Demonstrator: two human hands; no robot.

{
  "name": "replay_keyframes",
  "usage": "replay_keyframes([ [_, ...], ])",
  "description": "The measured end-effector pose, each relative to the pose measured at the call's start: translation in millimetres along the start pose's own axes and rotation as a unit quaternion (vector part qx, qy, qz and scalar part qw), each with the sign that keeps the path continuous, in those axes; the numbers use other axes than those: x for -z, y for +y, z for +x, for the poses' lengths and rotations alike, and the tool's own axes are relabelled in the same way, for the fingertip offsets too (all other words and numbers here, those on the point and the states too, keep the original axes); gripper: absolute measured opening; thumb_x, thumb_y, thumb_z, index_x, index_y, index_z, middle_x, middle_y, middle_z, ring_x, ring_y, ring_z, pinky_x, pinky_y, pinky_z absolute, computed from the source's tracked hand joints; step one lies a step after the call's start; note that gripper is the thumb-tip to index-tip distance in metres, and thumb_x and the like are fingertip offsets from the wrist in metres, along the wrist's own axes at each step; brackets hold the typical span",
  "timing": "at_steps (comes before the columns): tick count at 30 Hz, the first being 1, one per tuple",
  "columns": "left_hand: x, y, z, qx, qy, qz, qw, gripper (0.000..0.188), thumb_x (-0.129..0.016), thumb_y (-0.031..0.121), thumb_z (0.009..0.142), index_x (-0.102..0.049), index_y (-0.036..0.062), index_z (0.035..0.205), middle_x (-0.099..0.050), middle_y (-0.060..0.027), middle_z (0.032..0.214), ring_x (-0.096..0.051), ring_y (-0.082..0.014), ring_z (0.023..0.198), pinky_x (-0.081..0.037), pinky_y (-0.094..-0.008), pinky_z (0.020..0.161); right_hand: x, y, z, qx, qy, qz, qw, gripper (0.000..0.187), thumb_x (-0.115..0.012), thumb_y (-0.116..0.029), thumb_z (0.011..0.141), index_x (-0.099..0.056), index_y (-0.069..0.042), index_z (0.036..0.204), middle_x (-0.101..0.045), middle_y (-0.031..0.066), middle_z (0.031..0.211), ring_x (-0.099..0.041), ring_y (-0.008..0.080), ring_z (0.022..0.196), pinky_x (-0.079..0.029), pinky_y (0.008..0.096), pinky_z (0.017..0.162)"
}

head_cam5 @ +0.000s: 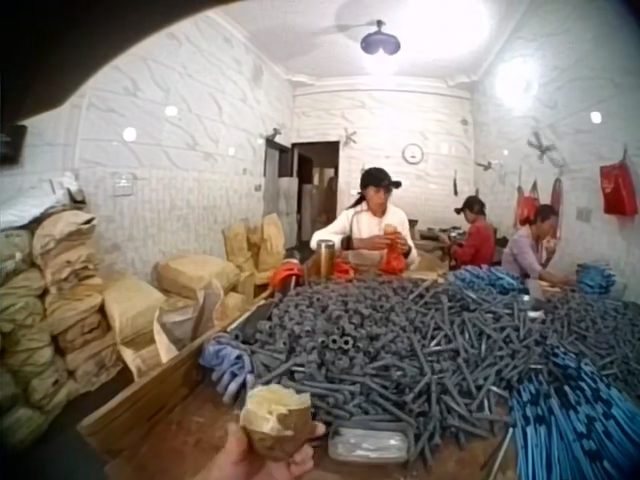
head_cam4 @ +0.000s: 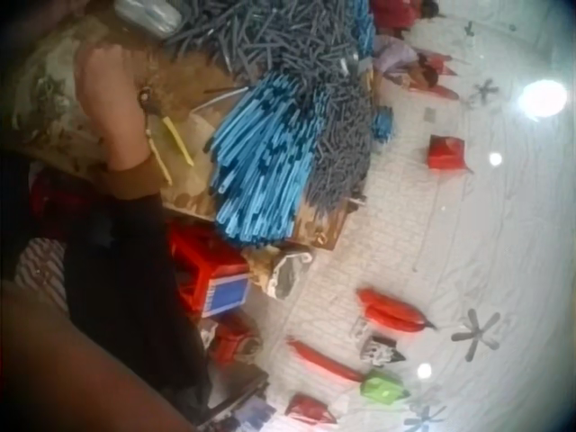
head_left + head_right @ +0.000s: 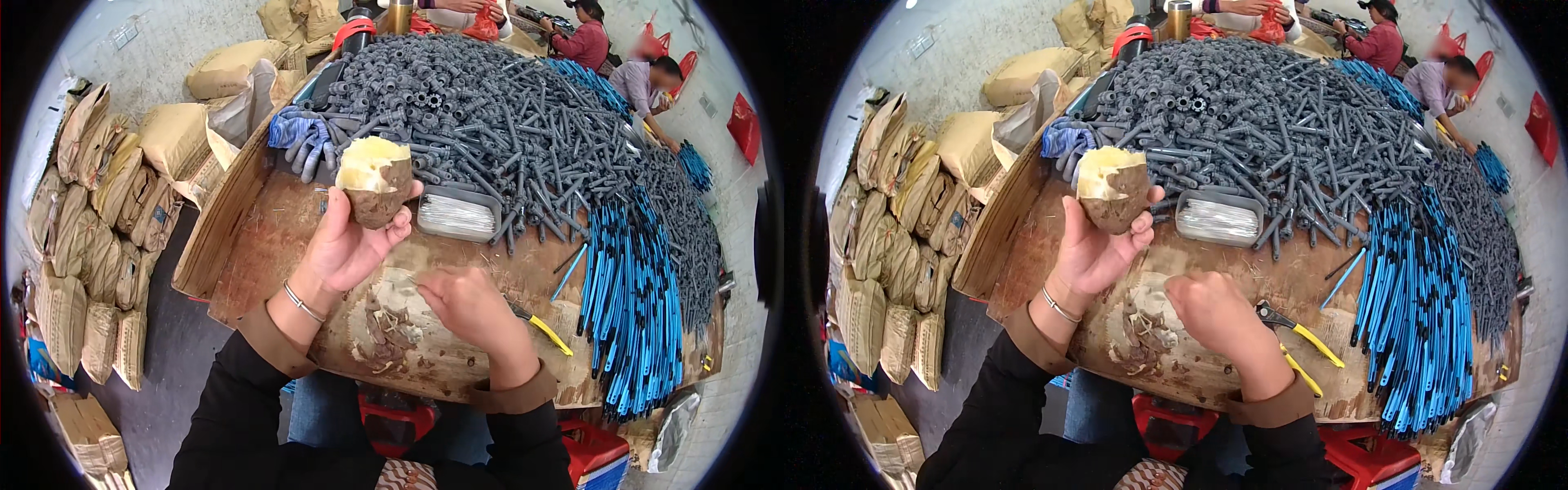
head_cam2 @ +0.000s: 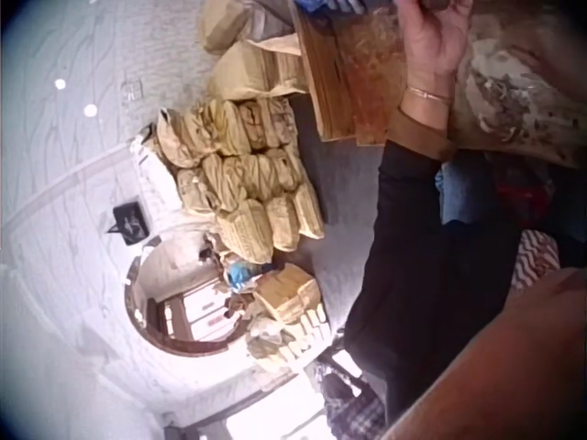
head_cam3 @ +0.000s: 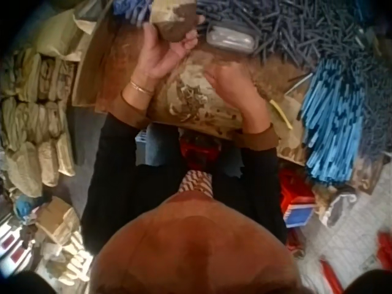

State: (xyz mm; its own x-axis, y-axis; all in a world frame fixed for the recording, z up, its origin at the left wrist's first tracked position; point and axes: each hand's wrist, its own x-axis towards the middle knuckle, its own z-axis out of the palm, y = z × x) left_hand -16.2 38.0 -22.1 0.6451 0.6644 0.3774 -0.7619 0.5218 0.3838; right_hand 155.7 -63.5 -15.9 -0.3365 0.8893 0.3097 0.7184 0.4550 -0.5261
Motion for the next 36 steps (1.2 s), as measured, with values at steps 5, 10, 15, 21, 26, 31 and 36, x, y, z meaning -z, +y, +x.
replay_keyframes([
  [5, 8, -9, -5, 0.003, 0.045, 0.1, 0.994, 0.073, -0.07, 0.041, 0.077, -0.039, 0.0055, 0.132, -0.05, -0.0118, 0.126, -0.054, -0.0191, 0.104, -0.046, -0.0345, 0.088, -5, -1, 0, 0.083, -0.003, 0.073, 0.994, 0.022, -0.066, -0.002, 0.073, -0.064, -0.001, 0.095, -0.064, 0.0113, 0.083, -0.06, 0.0353, 0.069, -0.051, 0.0391, 0.065],
  [10, 3, -9, -6, 0.014, 0.079, 0.186, 0.979, 0.075, -0.078, 0.033, 0.072, -0.04, 0.0029, 0.129, -0.052, -0.0085, 0.123, -0.052, -0.0174, 0.108, -0.045, -0.0328, 0.091, 10, -5, 8, 0.103, 0.065, 0.109, 0.987, 0.023, -0.067, -0.001, 0.074, -0.064, 0.0, 0.097, -0.064, 0.0105, 0.081, -0.063, 0.0288, 0.07, -0.052, 0.0344, 0.063],
  [15, -12, -18, -6, 0.024, 0.114, 0.294, 0.949, 0.084, -0.083, 0.036, 0.065, -0.039, 0.0029, 0.129, -0.053, -0.0079, 0.121, -0.054, -0.0197, 0.105, -0.046, -0.0311, 0.087, 12, -6, 8, -0.028, 0.196, 0.189, 0.962, 0.018, -0.065, -0.002, 0.08, -0.065, 0.002, 0.097, -0.066, 0.0097, 0.081, -0.065, 0.0161, 0.07, -0.051, 0.0262, 0.062],
  [21, -10, -26, -7, 0.029, 0.126, 0.304, 0.944, 0.092, -0.085, 0.019, 0.063, -0.03, 0.0002, 0.135, -0.049, -0.0091, 0.126, -0.049, -0.0185, 0.115, -0.041, -0.0325, 0.097, 8, -13, 8, -0.087, 0.311, 0.193, 0.927, 0.015, -0.061, -0.003, 0.086, -0.065, 0.006, 0.097, -0.067, 0.0086, 0.078, -0.064, 0.0105, 0.068, -0.051, 0.0217, 0.062],
  [26, -9, -28, -7, 0.009, 0.119, 0.351, 0.929, 0.098, -0.085, 0.012, 0.061, -0.026, -0.0005, 0.138, -0.048, -0.0093, 0.126, -0.047, -0.0178, 0.117, -0.041, -0.0315, 0.097, 4, -10, 7, -0.135, 0.313, 0.263, 0.903, 0.014, -0.06, -0.002, 0.086, -0.065, 0.006, 0.097, -0.067, 0.0075, 0.077, -0.064, 0.0096, 0.068, -0.05, 0.0211, 0.062],
  [31, -11, -27, -6, 0.022, 0.118, 0.374, 0.92, 0.097, -0.085, 0.012, 0.061, -0.027, -0.0004, 0.138, -0.047, -0.0097, 0.127, -0.048, -0.0176, 0.116, -0.04, -0.0316, 0.098, 2, -8, 7, -0.134, 0.323, 0.226, 0.909, 0.013, -0.06, -0.001, 0.085, -0.065, 0.006, 0.094, -0.067, 0.0056, 0.074, -0.062, 0.0076, 0.066, -0.049, 0.0199, 0.059],
  [36, -12, -36, -9, 0.018, 0.093, 0.318, 0.943, 0.086, -0.081, 0.022, 0.069, -0.031, 0.0001, 0.135, -0.048, -0.0098, 0.127, -0.049, -0.0188, 0.115, -0.042, -0.0332, 0.096, 3, -10, 7, -0.148, 0.347, 0.147, 0.914, 0.009, -0.06, -0.001, 0.082, -0.065, 0.004, 0.087, -0.065, 0.0028, 0.069, -0.059, 0.0048, 0.06, -0.046, 0.0181, 0.054],
])
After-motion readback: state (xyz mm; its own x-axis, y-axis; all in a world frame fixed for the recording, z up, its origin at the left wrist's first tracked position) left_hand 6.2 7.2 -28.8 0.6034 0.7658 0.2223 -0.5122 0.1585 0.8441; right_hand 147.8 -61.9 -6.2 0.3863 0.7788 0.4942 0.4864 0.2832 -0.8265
